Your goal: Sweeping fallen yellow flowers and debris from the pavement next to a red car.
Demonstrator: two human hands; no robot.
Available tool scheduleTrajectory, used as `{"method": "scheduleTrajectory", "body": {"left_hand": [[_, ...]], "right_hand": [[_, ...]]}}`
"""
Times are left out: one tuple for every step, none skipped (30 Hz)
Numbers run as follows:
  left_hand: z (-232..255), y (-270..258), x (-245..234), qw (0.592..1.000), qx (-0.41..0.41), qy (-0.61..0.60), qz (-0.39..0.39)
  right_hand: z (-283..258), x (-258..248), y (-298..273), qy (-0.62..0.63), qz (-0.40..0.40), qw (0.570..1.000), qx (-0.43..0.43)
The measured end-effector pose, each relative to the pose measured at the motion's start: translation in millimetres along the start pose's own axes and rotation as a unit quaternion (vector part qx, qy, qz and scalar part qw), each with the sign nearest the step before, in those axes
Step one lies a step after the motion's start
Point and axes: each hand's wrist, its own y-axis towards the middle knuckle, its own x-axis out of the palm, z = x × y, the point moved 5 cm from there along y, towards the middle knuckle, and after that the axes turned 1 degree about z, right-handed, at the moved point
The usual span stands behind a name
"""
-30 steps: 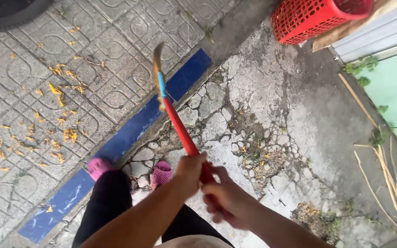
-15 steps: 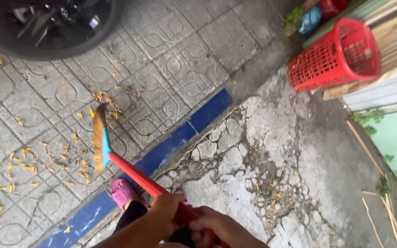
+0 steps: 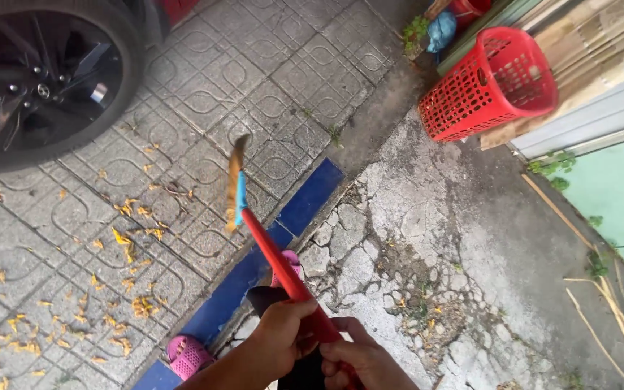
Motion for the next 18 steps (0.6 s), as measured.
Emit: {"method": "scheduleTrajectory", "body": {"left_hand": [[5.4, 9.1, 3.3, 1.0, 0.002, 0.001, 0.006], [14.4, 19.1, 7.7, 1.0, 0.013, -0.001, 0.01], [24.1, 28.8, 13.0, 1.0, 0.024, -0.003, 0.014], [37.4, 41.7, 12.3, 0.999, 0.034, -0.005, 0.017], [50.7, 55.0, 12.3, 0.999, 0.043, -0.003, 0.031], [60.0, 68.1, 13.4, 0.998, 0.045, 0.004, 0.045], [76.1, 83.1, 10.7, 0.998, 0.048, 0.008, 0.047], [91.9, 96.1, 5.2, 0.996, 0.069, 0.007, 0.063], [108.2, 108.5, 0.7, 0.993, 0.09, 0.006, 0.078], [122.1, 124.9, -7.4, 0.993, 0.088, 0.016, 0.08], [138.1, 139.4, -16.0, 0.991, 0.099, 0.034, 0.081], [158.0, 157.4, -19.8, 0.989, 0.117, 0.044, 0.077], [175.7, 163.0, -18.8, 0.989, 0.122, 0.048, 0.074], [194.8, 166.2, -22.8, 0.981, 0.168, 0.038, 0.093], [214.1, 169.4, -27.9, 0.97, 0.213, 0.028, 0.111], [226.2, 158.1, -21.4, 0.971, 0.209, 0.032, 0.115], [239.9, 145.4, -21.3, 0.958, 0.207, 0.059, 0.19], [256.3, 131.5, -21.7, 0.938, 0.206, 0.088, 0.264]], "right_hand": [[-9.1, -9.5, 9.9, 0.002, -0.005, 1.0, 0.003], [-22.5, -18.5, 22.4, -0.002, -0.001, 1.0, -0.002], [-37.2, -27.3, 35.0, -0.006, 0.003, 1.0, -0.006], [-54.1, -33.4, 51.0, -0.01, -0.007, 1.0, -0.007], [-73.6, -42.2, 67.2, -0.054, 0.001, 0.998, -0.017], [-89.7, -54.5, 80.0, -0.092, 0.015, 0.995, -0.027], [-120.4, -47.8, 80.1, -0.088, 0.011, 0.996, -0.028], [-144.2, -44.6, 76.6, -0.127, 0.022, 0.991, -0.018], [-169.1, -42.4, 72.7, -0.166, 0.033, 0.986, -0.007], [-189.6, -45.0, 69.4, -0.155, 0.033, 0.987, -0.007], [-209.1, -48.3, 65.0, -0.097, 0.048, 0.994, -0.005], [-235.9, -50.6, 62.9, -0.049, 0.059, 0.997, -0.008], [-254.6, -62.9, 71.1, -0.047, 0.056, 0.997, -0.013], [-271.4, -70.9, 78.9, 0.007, 0.017, 0.999, -0.027], [-287.8, -78.3, 87.3, 0.061, -0.024, 0.997, -0.04], [-304.6, -82.5, 91.6, 0.065, -0.022, 0.997, -0.035], [-324.5, -86.4, 96.7, 0.08, -0.024, 0.995, -0.063], [-344.2, -88.7, 103.3, 0.095, -0.028, 0.991, -0.09]]}}
